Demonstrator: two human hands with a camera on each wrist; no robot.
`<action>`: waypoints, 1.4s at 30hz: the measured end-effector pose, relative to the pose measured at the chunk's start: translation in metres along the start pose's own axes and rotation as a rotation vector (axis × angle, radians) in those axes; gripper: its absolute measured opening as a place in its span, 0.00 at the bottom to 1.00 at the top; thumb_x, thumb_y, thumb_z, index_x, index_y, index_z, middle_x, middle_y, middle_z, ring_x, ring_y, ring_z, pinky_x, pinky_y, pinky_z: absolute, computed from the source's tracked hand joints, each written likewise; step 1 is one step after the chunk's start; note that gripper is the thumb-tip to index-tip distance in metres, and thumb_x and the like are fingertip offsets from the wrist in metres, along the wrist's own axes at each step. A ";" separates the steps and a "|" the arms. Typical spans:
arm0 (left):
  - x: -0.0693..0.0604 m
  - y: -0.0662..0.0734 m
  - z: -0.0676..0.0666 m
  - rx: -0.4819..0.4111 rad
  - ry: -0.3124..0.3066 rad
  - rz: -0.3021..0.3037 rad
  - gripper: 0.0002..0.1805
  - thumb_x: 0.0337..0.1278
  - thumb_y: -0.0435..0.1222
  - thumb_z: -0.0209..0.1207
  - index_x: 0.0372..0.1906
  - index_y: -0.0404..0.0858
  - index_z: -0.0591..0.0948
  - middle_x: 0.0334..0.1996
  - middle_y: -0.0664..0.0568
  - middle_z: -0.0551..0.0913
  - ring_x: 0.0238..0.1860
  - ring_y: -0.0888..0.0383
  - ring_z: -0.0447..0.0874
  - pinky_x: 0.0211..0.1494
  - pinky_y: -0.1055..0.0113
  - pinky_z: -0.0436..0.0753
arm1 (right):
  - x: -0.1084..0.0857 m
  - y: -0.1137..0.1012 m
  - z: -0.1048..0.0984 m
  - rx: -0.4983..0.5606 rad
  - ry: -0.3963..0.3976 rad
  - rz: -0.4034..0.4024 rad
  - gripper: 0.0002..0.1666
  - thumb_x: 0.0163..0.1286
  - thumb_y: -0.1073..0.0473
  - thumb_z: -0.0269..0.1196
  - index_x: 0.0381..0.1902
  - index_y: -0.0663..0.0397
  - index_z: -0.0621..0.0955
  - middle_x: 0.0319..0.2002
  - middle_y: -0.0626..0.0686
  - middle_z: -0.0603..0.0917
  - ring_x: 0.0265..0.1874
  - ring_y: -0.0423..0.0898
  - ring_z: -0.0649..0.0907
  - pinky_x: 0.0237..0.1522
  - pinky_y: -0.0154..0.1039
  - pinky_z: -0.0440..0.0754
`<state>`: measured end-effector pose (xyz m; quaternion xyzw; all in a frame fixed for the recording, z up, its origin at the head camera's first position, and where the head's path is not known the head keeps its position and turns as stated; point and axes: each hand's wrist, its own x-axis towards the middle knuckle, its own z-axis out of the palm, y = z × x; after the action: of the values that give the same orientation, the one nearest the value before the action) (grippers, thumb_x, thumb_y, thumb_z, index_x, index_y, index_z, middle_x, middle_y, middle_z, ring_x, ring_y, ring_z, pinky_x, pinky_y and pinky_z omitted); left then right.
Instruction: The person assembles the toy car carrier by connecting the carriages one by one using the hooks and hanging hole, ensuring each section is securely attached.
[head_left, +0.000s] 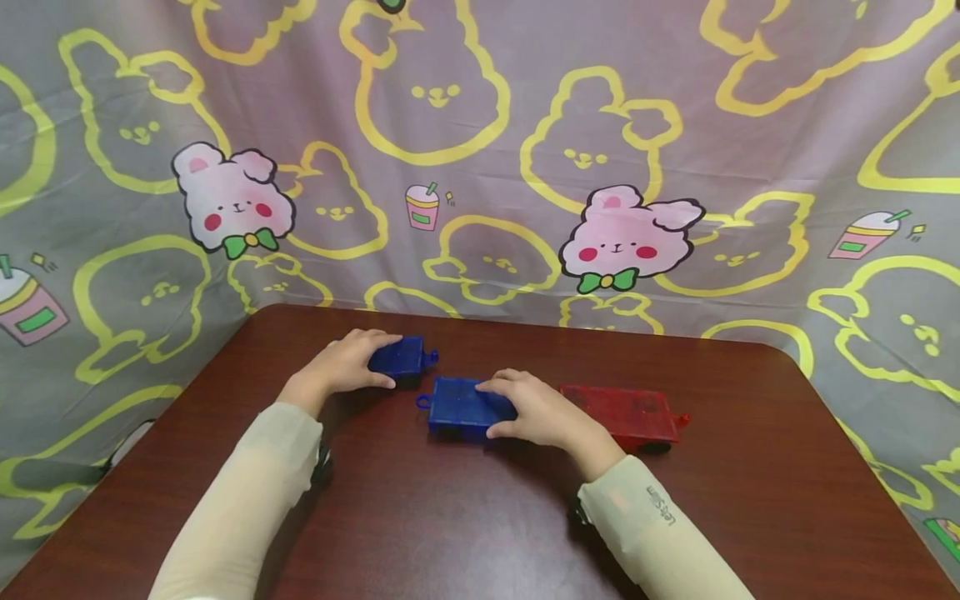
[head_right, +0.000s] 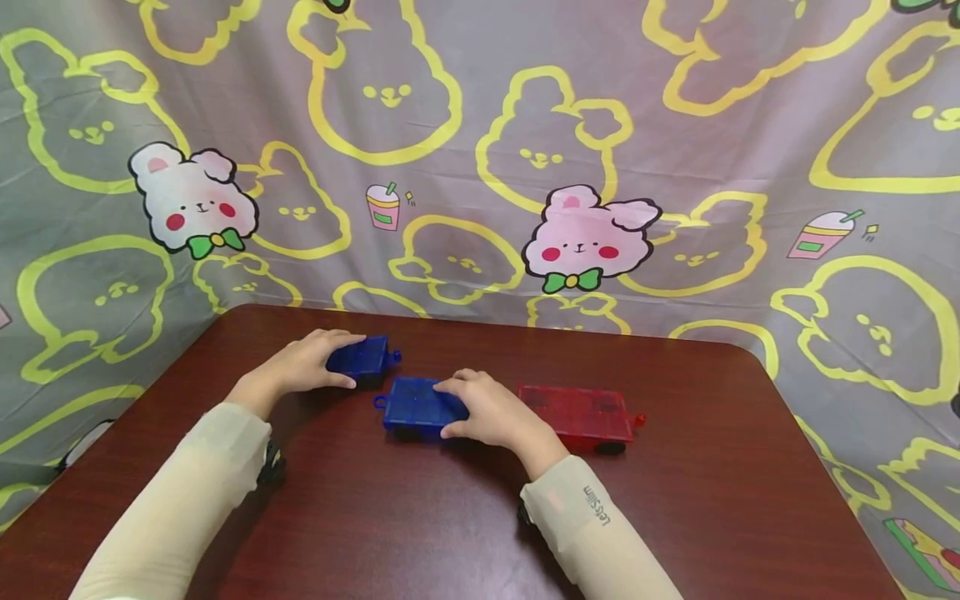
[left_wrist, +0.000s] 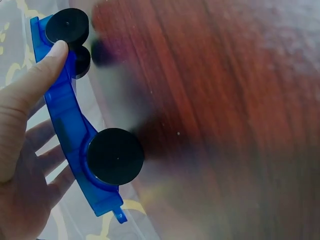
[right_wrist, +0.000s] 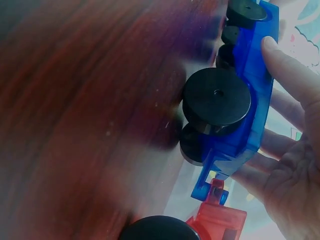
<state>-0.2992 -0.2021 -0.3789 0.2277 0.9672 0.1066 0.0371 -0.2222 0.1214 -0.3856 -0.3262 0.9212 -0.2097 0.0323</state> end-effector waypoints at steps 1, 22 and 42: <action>-0.001 0.000 -0.001 0.003 -0.002 0.005 0.44 0.53 0.49 0.71 0.73 0.42 0.68 0.70 0.36 0.69 0.69 0.36 0.66 0.64 0.29 0.67 | 0.000 0.000 0.000 0.004 0.001 0.000 0.35 0.60 0.49 0.73 0.64 0.53 0.78 0.61 0.60 0.78 0.61 0.56 0.77 0.65 0.54 0.76; -0.039 0.002 -0.006 0.052 -0.042 0.044 0.44 0.50 0.50 0.72 0.72 0.41 0.70 0.68 0.36 0.71 0.68 0.35 0.69 0.62 0.33 0.72 | -0.002 0.004 0.001 0.033 0.004 0.022 0.36 0.61 0.48 0.73 0.65 0.50 0.77 0.63 0.59 0.77 0.63 0.56 0.76 0.66 0.54 0.75; -0.057 0.013 -0.004 0.098 -0.025 0.071 0.44 0.46 0.51 0.74 0.70 0.42 0.72 0.66 0.37 0.74 0.66 0.37 0.71 0.59 0.33 0.75 | -0.002 0.004 0.002 0.038 0.015 -0.011 0.36 0.60 0.48 0.73 0.65 0.51 0.77 0.61 0.60 0.78 0.61 0.56 0.77 0.64 0.55 0.76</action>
<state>-0.2434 -0.2172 -0.3709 0.2645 0.9621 0.0575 0.0341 -0.2230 0.1248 -0.3892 -0.3289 0.9155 -0.2298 0.0304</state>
